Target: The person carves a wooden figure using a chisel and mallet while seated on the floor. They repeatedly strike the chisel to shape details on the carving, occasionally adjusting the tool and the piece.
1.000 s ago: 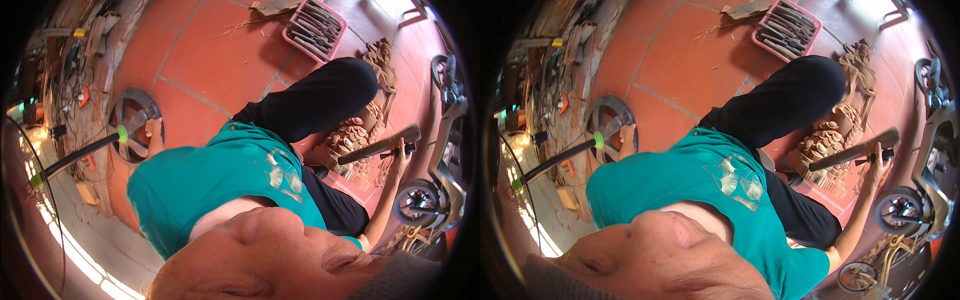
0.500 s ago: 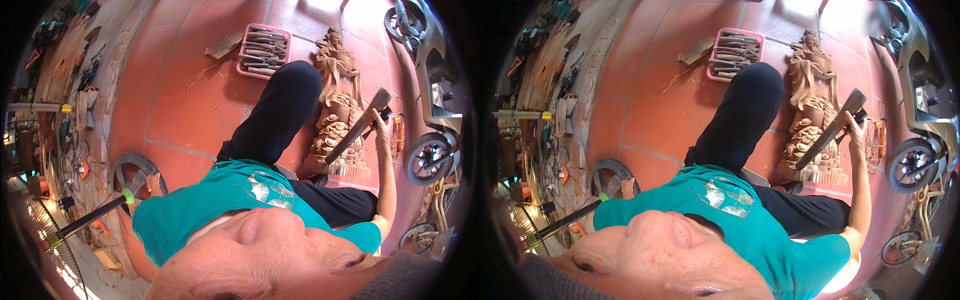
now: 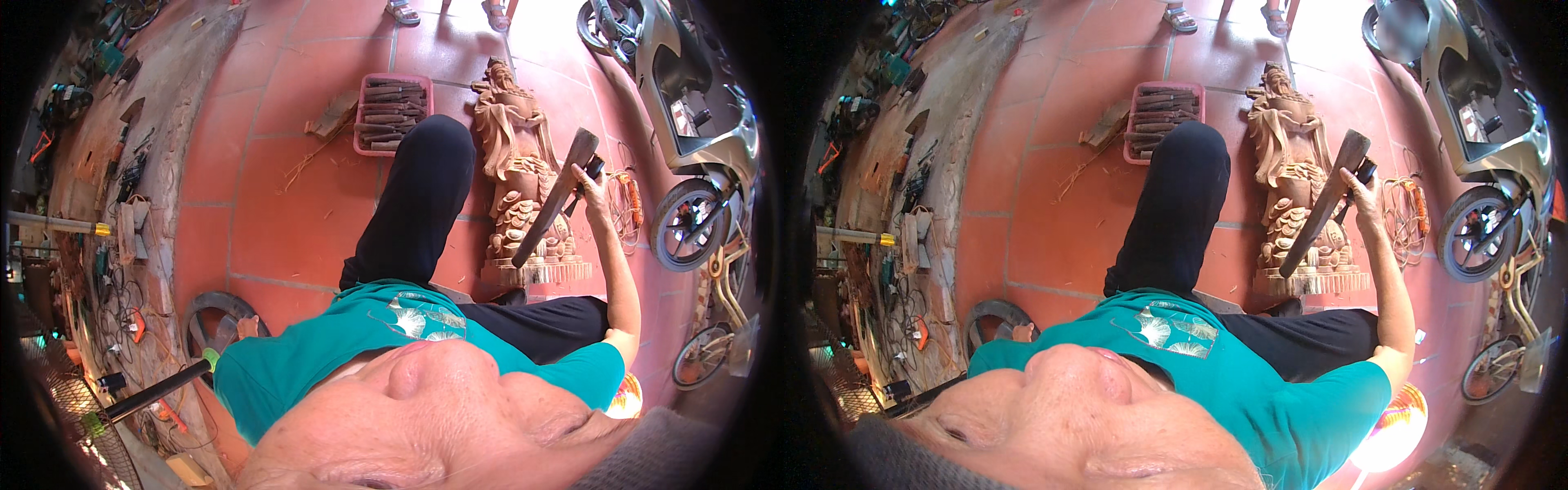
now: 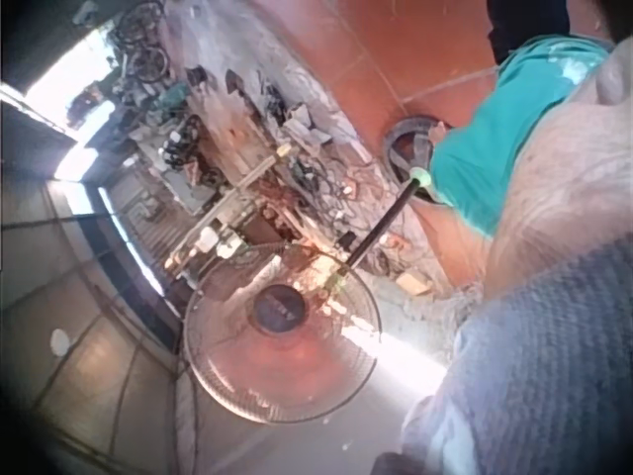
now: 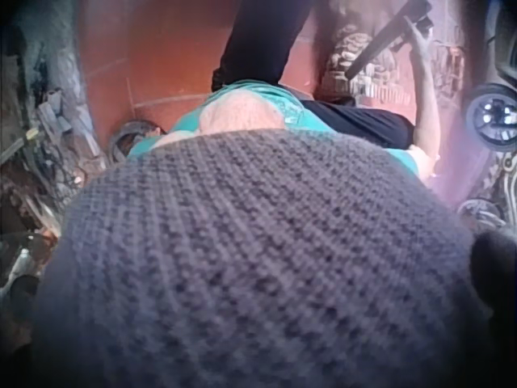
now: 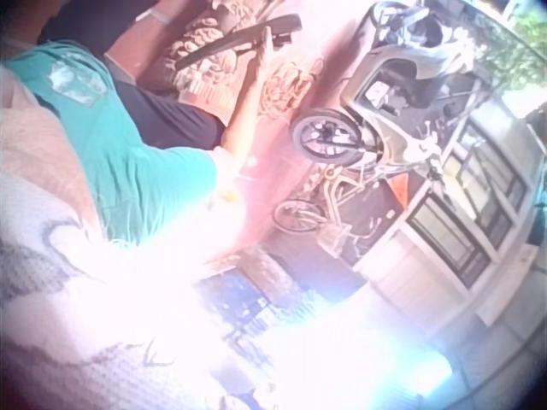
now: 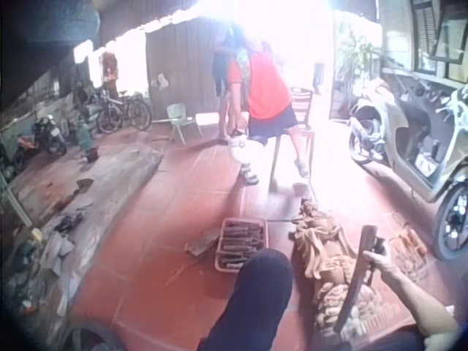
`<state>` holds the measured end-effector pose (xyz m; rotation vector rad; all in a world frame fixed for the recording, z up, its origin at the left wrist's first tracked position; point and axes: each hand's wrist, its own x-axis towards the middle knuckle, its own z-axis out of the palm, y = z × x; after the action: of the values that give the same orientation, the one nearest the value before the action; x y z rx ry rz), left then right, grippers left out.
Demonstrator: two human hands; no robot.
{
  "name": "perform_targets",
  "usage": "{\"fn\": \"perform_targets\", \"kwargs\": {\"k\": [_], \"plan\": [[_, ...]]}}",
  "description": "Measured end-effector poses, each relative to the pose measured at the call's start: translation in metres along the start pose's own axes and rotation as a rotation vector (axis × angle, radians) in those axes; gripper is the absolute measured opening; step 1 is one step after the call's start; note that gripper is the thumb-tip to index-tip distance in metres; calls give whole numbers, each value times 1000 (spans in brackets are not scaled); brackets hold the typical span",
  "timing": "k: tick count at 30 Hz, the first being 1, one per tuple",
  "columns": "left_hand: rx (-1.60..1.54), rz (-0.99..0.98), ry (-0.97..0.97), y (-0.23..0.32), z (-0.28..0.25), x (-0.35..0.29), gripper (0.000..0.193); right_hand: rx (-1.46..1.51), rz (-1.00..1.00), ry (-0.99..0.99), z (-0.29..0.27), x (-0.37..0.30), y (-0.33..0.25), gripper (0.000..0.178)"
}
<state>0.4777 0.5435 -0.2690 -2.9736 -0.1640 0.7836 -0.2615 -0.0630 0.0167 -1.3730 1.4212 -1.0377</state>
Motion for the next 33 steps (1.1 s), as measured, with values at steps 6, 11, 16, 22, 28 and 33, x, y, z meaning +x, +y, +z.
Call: {"fn": "perform_targets", "kwargs": {"k": [6,11,16,22,28,33], "plan": [[26,51,5,10,-6,1,36,11,20,26,7,-5,-7,46],[66,125,25,26,-15,2,33,33,-38,18,4,-4,-2,41],[227,447,110,90,-14,-14,32,21,-36,45,-9,-20,-22,37],[-651,1262,-365,309,-86,-48,23,142,-51,-40,22,-21,-26,40],[-877,1686,-563,472,-156,-408,28,108,-46,37,-5,-45,-36,36],[-853,2208,-279,464,-162,-571,27,129,-61,105,-11,-61,-43,35]]}}
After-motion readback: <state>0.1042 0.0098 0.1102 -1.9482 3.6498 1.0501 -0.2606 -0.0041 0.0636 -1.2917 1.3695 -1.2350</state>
